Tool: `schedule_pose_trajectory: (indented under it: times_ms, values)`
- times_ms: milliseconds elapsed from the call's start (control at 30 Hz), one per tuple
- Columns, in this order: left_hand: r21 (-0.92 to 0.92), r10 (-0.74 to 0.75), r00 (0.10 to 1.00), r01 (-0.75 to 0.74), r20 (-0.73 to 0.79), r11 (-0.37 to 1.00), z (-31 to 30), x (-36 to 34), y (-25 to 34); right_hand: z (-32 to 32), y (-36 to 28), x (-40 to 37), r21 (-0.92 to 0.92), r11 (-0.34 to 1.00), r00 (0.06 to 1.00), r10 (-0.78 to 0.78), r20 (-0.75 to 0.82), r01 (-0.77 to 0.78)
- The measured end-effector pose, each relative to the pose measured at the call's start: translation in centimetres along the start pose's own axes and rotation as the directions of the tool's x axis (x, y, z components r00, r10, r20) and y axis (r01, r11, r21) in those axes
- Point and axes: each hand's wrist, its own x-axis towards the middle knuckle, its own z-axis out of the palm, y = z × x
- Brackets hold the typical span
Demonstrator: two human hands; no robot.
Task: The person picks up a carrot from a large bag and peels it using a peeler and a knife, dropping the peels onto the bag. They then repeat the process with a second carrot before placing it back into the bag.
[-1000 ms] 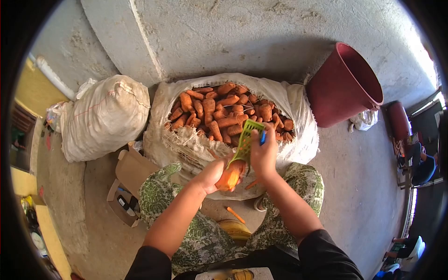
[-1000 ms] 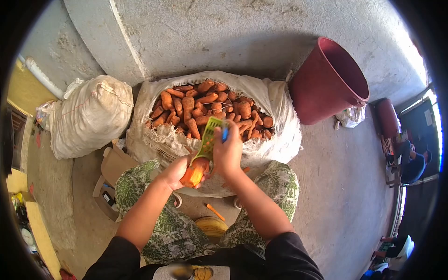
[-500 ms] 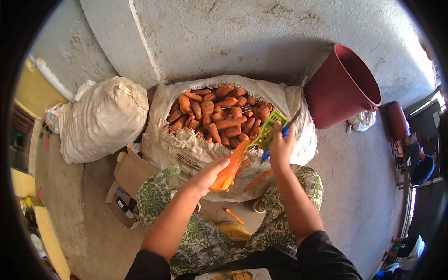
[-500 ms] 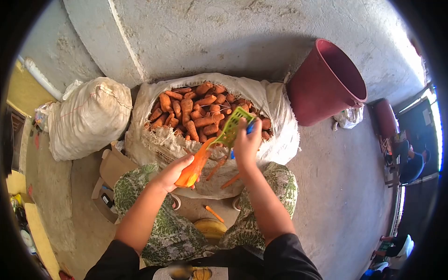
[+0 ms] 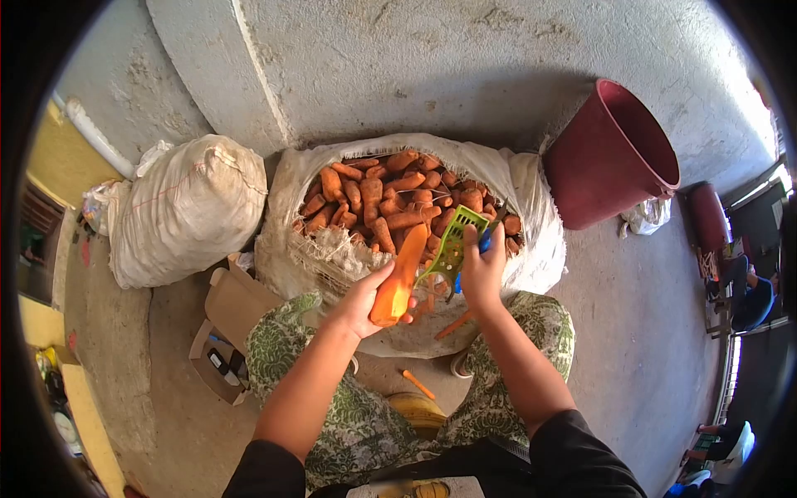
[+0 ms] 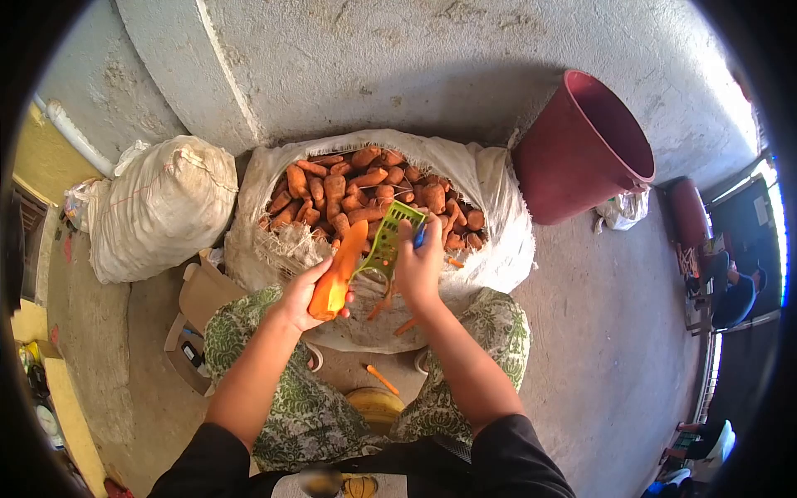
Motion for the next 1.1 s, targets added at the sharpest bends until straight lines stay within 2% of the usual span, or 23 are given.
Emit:
schedule_pose_trajectory:
  times_ms: [167,233,267,300,367,567,700,800,833,900,933,1000,1033,1100]
  values:
    - [-0.027,-0.011,0.993,0.014,0.116,1.000,0.0,1.0,-1.0,1.7,-0.8,-1.5,0.139,0.988,0.997,0.071,0.013,-0.072]
    - [-0.029,-0.028,0.988,0.033,0.151,0.999,0.5,1.1,-1.2,2.0,-1.9,-2.2,0.158,0.983,0.994,0.081,0.078,-0.093]
    - [-0.030,-0.028,0.988,0.033,0.150,0.999,0.8,1.2,-1.3,2.1,-0.9,-2.5,0.141,0.987,0.992,0.066,0.107,-0.081]
    - [-0.060,-0.014,0.996,0.019,0.087,0.998,1.2,1.2,-1.5,2.3,-1.0,-2.7,0.140,0.987,0.992,0.068,0.107,-0.082]
    - [-0.118,0.008,0.999,-0.013,-0.040,0.993,1.7,1.3,-1.7,2.4,-1.4,-3.0,0.018,0.999,0.992,-0.029,0.125,0.027]
    - [-0.104,0.014,0.995,-0.004,0.096,0.995,0.1,1.5,-2.1,2.2,-1.9,-3.0,-0.030,0.999,0.993,-0.014,0.120,0.018]
    - [-0.103,0.012,1.000,-0.009,0.028,0.995,0.4,1.4,-2.3,2.3,-1.4,-3.0,-0.032,0.997,0.992,-0.067,0.107,0.071]
    - [-0.105,0.005,0.996,0.004,0.091,0.994,0.4,1.1,-2.1,2.0,-2.0,-3.0,-0.093,0.990,0.990,-0.091,0.111,0.102]
    - [-0.031,-0.045,0.995,0.048,0.092,0.998,0.4,0.9,-2.0,1.9,-1.9,-2.9,-0.093,0.990,0.990,-0.092,0.110,0.102]
    - [0.046,-0.098,0.991,0.094,0.090,0.994,0.5,0.8,-2.0,1.7,-1.4,-2.4,-0.217,0.975,0.995,0.060,0.083,-0.041]
    - [0.102,-0.135,0.989,0.129,0.057,0.986,0.5,0.7,-2.0,1.5,-1.0,-2.0,-0.216,0.975,0.995,0.061,0.082,-0.042]
    - [0.157,-0.169,0.985,0.164,0.020,0.974,0.6,0.4,-2.0,0.9,-0.2,-0.5,-0.198,0.980,0.999,0.021,-0.024,-0.025]
    - [0.171,-0.198,0.979,0.187,0.050,0.967,0.6,0.0,-2.1,0.1,-0.3,0.7,-0.329,0.943,0.989,-0.086,-0.123,0.041]
    - [0.186,-0.228,0.970,0.210,0.079,0.960,1.0,-1.0,-1.9,-2.3,2.0,4.1,-0.285,0.956,0.972,-0.003,-0.233,-0.066]
